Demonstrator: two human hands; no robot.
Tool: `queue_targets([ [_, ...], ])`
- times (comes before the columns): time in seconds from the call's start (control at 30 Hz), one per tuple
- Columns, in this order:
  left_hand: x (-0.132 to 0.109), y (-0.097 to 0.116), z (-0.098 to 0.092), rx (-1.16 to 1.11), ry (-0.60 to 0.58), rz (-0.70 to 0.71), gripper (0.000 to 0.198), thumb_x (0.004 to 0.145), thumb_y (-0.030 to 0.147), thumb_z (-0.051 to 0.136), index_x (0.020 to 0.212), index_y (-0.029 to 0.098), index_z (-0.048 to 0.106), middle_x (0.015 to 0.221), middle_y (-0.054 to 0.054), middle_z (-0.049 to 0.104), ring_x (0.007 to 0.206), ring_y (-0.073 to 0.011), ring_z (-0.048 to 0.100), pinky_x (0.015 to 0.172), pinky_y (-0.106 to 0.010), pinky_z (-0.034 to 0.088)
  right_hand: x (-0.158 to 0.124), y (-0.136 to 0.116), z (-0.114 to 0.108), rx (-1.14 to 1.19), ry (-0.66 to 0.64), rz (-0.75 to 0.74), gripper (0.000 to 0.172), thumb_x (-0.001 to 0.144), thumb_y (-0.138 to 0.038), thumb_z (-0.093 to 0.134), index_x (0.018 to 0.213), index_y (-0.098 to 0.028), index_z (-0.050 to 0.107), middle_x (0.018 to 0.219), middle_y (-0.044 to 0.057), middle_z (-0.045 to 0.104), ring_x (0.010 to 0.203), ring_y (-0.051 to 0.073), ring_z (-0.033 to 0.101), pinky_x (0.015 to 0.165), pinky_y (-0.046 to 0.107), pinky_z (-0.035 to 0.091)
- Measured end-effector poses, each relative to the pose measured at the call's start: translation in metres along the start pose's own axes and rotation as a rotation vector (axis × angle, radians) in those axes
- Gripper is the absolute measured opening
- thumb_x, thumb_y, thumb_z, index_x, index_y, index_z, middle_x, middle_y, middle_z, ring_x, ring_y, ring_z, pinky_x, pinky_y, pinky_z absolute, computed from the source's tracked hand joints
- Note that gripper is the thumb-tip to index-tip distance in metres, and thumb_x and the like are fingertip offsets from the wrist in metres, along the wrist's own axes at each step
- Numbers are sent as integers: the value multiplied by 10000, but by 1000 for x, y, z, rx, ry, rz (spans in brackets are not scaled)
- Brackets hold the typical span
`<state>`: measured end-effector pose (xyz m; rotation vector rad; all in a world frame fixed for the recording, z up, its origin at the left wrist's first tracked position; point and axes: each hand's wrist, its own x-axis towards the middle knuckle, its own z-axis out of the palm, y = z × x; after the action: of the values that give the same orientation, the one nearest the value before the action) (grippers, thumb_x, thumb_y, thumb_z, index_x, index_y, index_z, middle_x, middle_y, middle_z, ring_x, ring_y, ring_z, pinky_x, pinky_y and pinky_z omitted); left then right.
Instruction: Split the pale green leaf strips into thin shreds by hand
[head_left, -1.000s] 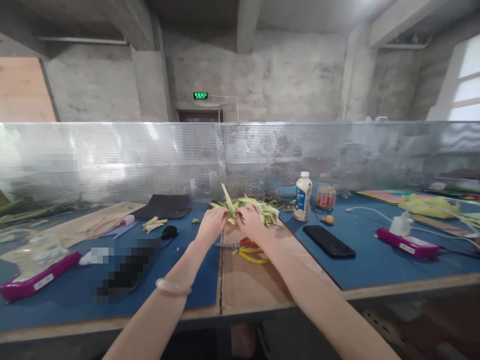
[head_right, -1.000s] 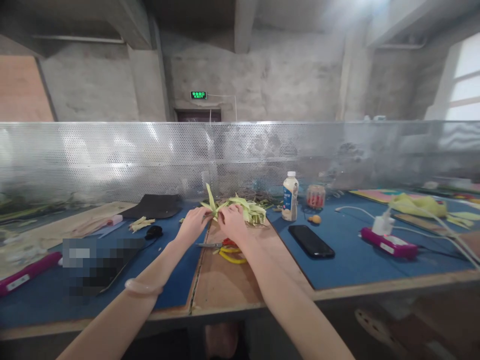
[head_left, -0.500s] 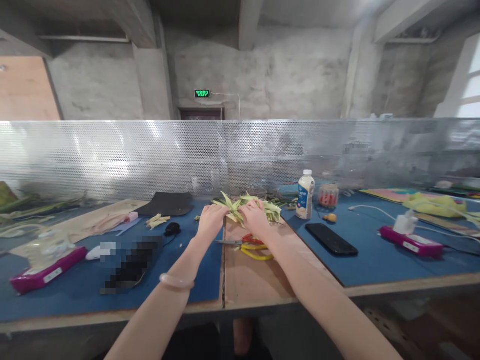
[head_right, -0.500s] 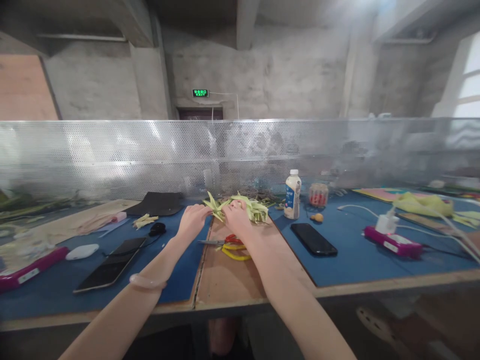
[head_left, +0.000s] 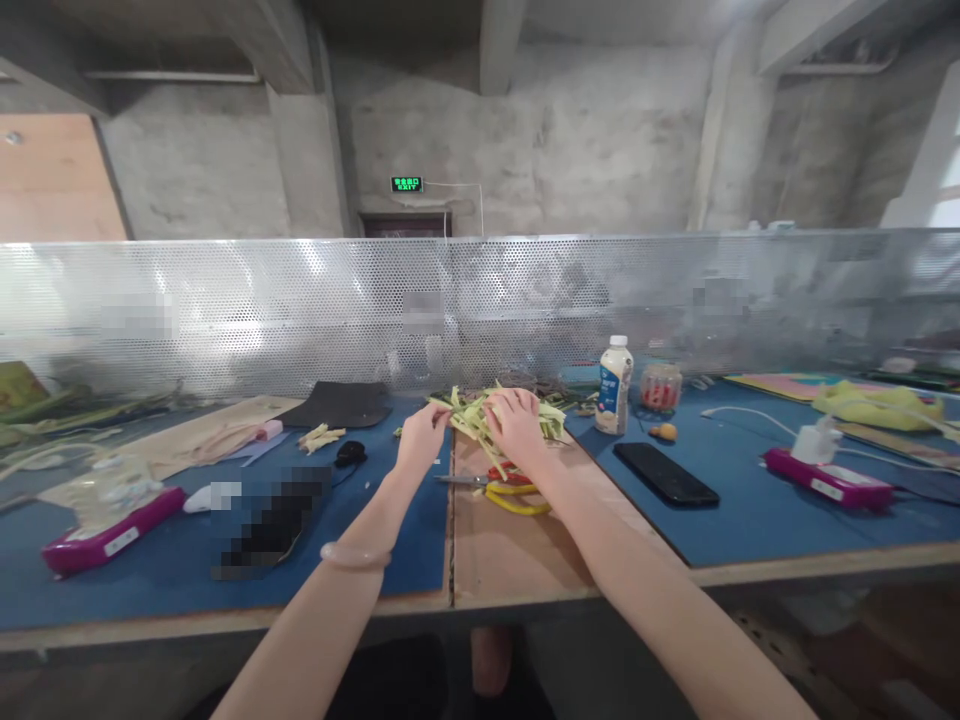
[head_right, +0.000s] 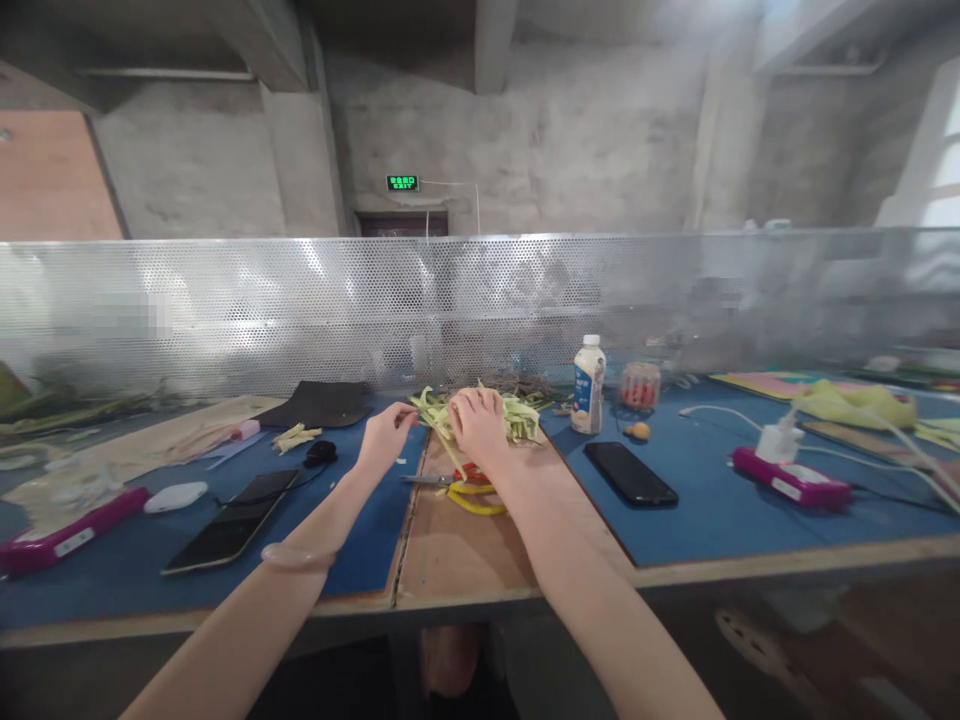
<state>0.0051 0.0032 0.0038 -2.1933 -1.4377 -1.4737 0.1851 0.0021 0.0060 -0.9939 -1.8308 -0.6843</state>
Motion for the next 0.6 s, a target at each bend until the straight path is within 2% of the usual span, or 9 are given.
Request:
queue_targets([
  [0.07, 0, -2, 0, -49, 14, -66, 179, 809, 271, 431, 827, 190, 590, 711, -27, 659, 686, -150, 600, 664, -245, 425, 0, -3, -1, 19, 11, 38, 238, 837, -364, 433, 847, -192, 597, 989, 72, 554, 977, 212, 370, 894, 360, 215],
  [0.2, -1, -3, 1, -6, 32, -40, 163, 796, 273, 448, 788, 196, 592, 729, -31, 661, 699, -157, 604, 654, -247, 420, 2, -9, -2, 145, -72, 46, 314, 854, -380, 389, 701, -192, 588, 894, 47, 561, 935, 190, 388, 868, 346, 241],
  [0.3, -2, -3, 0, 17, 53, -52, 163, 792, 274, 453, 797, 204, 599, 743, -31, 664, 707, -155, 604, 651, -246, 420, 4, -12, -4, 371, -236, 107, 409, 874, -388, 325, 599, -175, 540, 659, 16, 520, 730, 143, 432, 747, 290, 314],
  [0.37, -3, -3, -1, 17, 68, -90, 167, 785, 286, 462, 789, 206, 609, 736, -31, 665, 697, -153, 603, 653, -247, 422, 4, -13, -5, 557, -393, 188, 410, 848, -438, 358, 575, -171, 508, 568, -10, 462, 595, 116, 410, 621, 252, 331],
  [0.5, -2, -2, 0, -83, 85, -166, 165, 747, 296, 497, 767, 196, 627, 708, -28, 665, 687, -147, 602, 687, -254, 431, 0, -14, -7, 851, -676, 330, 351, 783, -487, 456, 647, -171, 526, 579, -17, 490, 530, 103, 431, 496, 218, 320],
  [0.6, 1, -1, 2, -341, 112, -302, 218, 731, 332, 492, 769, 162, 622, 710, -42, 666, 690, -149, 609, 666, -250, 447, -3, -15, -6, 932, -740, 388, 397, 808, -513, 395, 660, -172, 535, 545, -14, 483, 488, 99, 430, 465, 215, 323],
])
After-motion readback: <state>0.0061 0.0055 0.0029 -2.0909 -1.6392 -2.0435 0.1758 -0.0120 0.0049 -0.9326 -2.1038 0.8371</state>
